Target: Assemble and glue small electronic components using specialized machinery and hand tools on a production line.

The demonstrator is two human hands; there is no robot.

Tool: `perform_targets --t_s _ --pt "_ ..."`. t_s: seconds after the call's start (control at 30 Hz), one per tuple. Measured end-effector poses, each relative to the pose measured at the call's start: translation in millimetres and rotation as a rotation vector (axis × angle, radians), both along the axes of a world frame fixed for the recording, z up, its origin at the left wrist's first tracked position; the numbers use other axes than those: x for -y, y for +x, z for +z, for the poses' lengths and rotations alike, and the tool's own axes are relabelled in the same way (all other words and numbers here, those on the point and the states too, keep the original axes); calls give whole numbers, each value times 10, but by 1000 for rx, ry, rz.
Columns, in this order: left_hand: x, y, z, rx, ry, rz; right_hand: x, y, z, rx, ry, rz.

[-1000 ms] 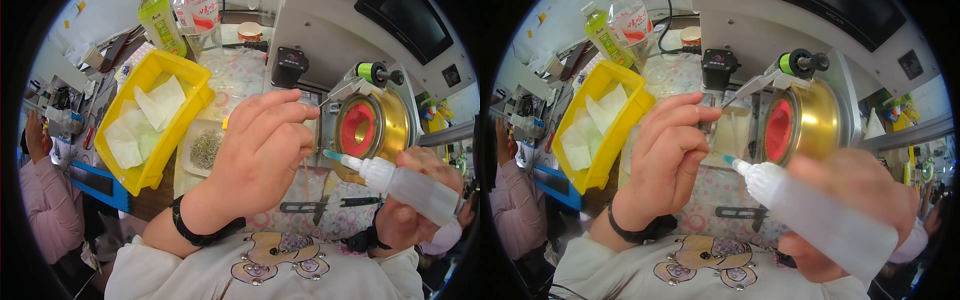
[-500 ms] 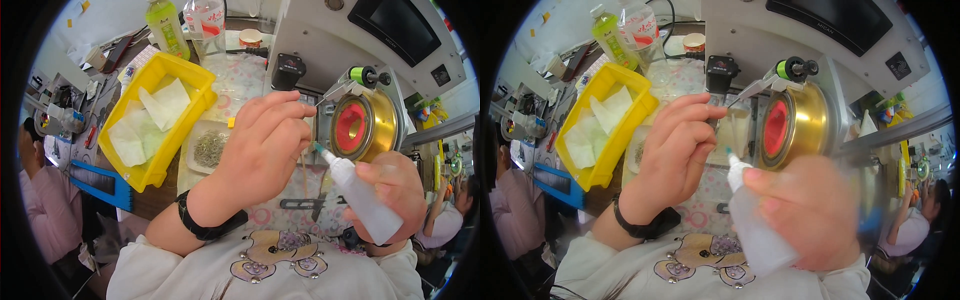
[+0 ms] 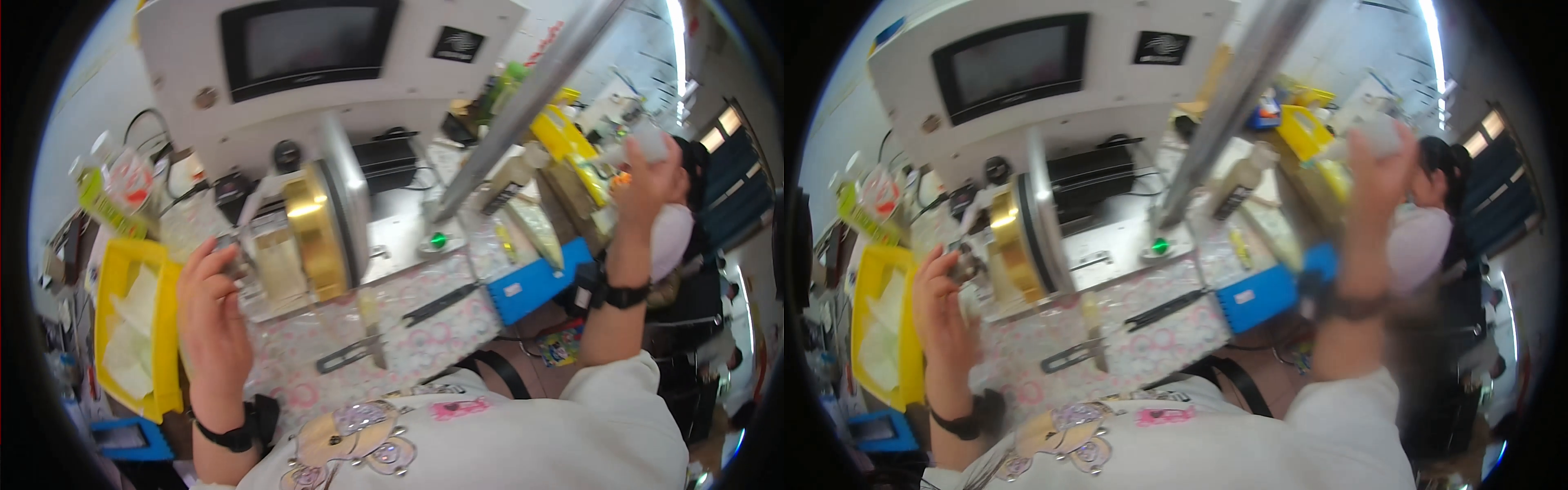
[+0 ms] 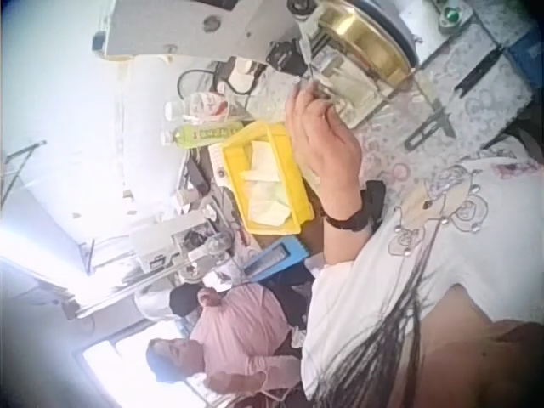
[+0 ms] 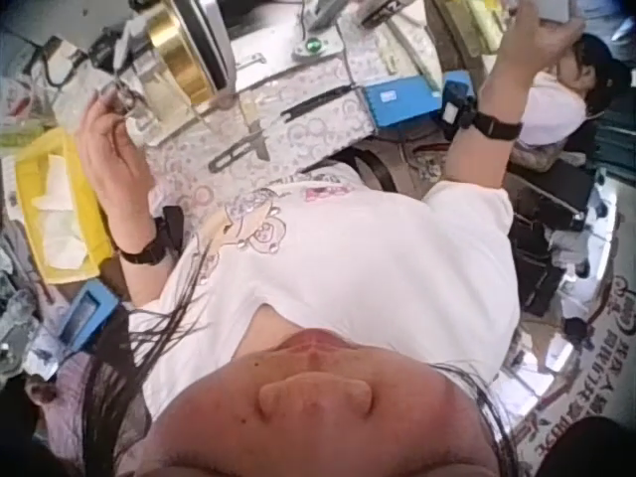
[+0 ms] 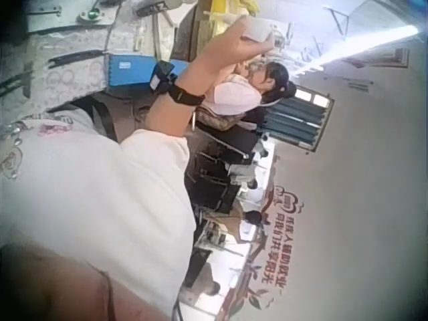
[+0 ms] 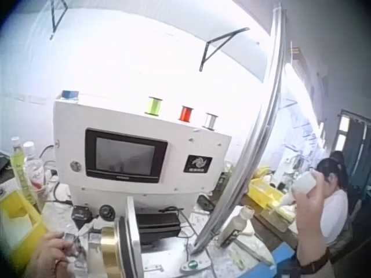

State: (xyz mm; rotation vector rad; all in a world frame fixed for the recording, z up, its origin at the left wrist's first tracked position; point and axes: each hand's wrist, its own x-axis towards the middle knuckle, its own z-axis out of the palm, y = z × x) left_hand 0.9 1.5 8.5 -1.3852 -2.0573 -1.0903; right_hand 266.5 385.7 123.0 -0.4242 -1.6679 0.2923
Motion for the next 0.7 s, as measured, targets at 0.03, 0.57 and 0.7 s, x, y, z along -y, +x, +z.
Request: perform_targets --t_s 0.03,0.57,0.7 --pt "25 29 15 25 -2 8 -155 -11 -37 10 -21 -12" --pt "-50 -21 -131 95 30 5 -245 -391 -244 328 2 -153" --pt "-10 -18 -120 88 33 22 605 -402 -580 401 267 -20"
